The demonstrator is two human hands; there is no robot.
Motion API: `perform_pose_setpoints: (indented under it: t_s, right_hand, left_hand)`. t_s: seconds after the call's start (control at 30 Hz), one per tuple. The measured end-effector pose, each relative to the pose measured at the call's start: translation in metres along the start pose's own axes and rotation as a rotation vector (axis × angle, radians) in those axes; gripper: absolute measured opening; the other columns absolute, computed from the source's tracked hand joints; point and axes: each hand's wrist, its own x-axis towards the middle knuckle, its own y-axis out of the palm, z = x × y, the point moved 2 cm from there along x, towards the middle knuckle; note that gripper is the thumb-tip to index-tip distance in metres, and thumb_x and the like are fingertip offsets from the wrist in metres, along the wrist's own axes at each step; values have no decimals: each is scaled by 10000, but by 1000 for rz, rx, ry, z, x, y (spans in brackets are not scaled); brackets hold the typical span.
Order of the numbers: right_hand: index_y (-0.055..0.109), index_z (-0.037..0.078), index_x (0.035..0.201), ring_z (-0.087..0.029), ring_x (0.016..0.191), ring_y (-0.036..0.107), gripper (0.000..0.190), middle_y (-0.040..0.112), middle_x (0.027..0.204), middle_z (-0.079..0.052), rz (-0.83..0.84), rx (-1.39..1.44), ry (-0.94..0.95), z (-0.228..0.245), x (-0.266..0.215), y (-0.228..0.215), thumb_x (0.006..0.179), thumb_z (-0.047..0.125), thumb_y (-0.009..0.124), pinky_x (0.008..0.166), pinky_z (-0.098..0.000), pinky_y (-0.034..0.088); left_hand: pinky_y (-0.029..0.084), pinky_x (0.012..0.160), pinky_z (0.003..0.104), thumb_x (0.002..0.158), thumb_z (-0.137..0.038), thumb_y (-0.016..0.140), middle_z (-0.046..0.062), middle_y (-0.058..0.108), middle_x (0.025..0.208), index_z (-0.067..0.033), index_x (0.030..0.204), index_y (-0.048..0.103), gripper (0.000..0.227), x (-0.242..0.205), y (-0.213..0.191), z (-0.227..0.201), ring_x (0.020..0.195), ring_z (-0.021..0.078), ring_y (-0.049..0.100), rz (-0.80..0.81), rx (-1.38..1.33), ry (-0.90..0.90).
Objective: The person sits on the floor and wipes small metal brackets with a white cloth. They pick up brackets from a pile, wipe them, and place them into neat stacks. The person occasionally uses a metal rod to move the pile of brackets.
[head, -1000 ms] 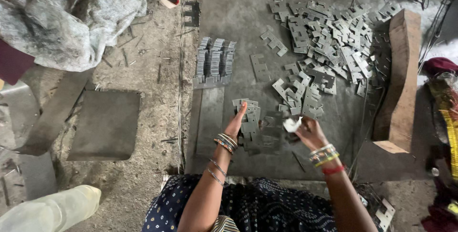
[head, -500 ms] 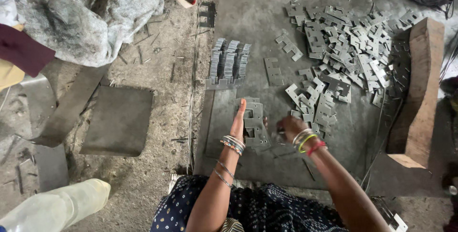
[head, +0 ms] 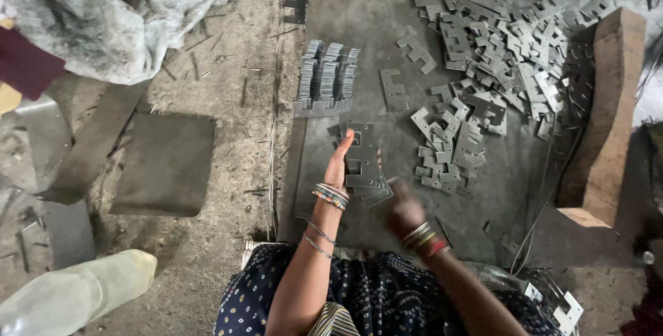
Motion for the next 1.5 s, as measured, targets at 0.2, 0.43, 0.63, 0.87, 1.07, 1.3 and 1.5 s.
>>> perform_pose_setpoints:
  t_s: [0.2, 0.43, 0.63, 0.87, 1.07, 1.3, 1.5]
  right_hand:
    - [707, 59, 1118, -379, 1240, 576, 426, 656, 1268, -190, -604, -13, -659, 81, 21, 29, 772, 307, 700, 1058, -538, 466]
    - [643, 160, 1303, -399, 1306, 486, 508, 563, 1395, -142, -272, 5, -266, 12, 24, 51, 815, 298, 667, 1103, -603, 351]
    - [604, 67, 1271, -399, 1276, 458, 543, 508, 1362, -187, -148, -160, -342, -116, -74, 100, 841, 395, 642, 1116, -567, 365]
    - [609, 150, 1220, -284, 1222, 549, 369, 579, 1281, -75, -134, -321, 293, -268, -98, 50, 895, 324, 629, 1096, -521, 436]
    - [609, 88, 1364, -389, 1292, 538, 506, 584, 1355, -188, -519, 271, 611, -306, 2, 21, 917, 323, 610, 1094, -488, 478]
    - [718, 81, 1145, -410, 1268, 532, 462, 618, 1298, -193, -224, 212, 701, -272, 70, 8, 851, 436, 691, 1077, -469, 478]
    - [700, 69, 1140, -426, 1204, 564, 434, 607, 1296, -218, -312, 254, 647, -204, 45, 0, 840, 380, 658, 992, -496, 524]
  left_hand:
    - [619, 686, 373, 820, -635, 748, 154, 731, 896, -13, 1093, 662, 685, -1, 1, -7, 746, 238, 725, -26, -64, 42]
    - [623, 701, 383, 778, -642, 757, 165, 742, 892, -3, 1057, 673, 702, 3, -4, -4, 757, 260, 730, -85, -110, -13]
    - [611, 703, 386, 799, -634, 753, 164, 736, 888, -24, 1046, 678, 662, 5, -3, 3, 759, 259, 725, -80, -112, -20]
    - [611, 687, 390, 797, -632, 747, 156, 741, 887, -22, 1045, 679, 662, 5, 0, 11, 744, 257, 726, -102, -86, -52]
    - [611, 685, 399, 772, -600, 774, 135, 738, 896, -43, 1069, 687, 636, 11, 4, 23, 747, 248, 723, -121, -67, -74]
    - [614, 704, 401, 785, -601, 779, 141, 733, 903, -34, 1086, 675, 650, 16, 2, 26, 765, 257, 722, -113, -56, -64]
    - [611, 690, 399, 779, -609, 766, 159, 738, 902, -32, 1085, 672, 660, 18, 4, 30, 747, 260, 723, -113, -53, -88]
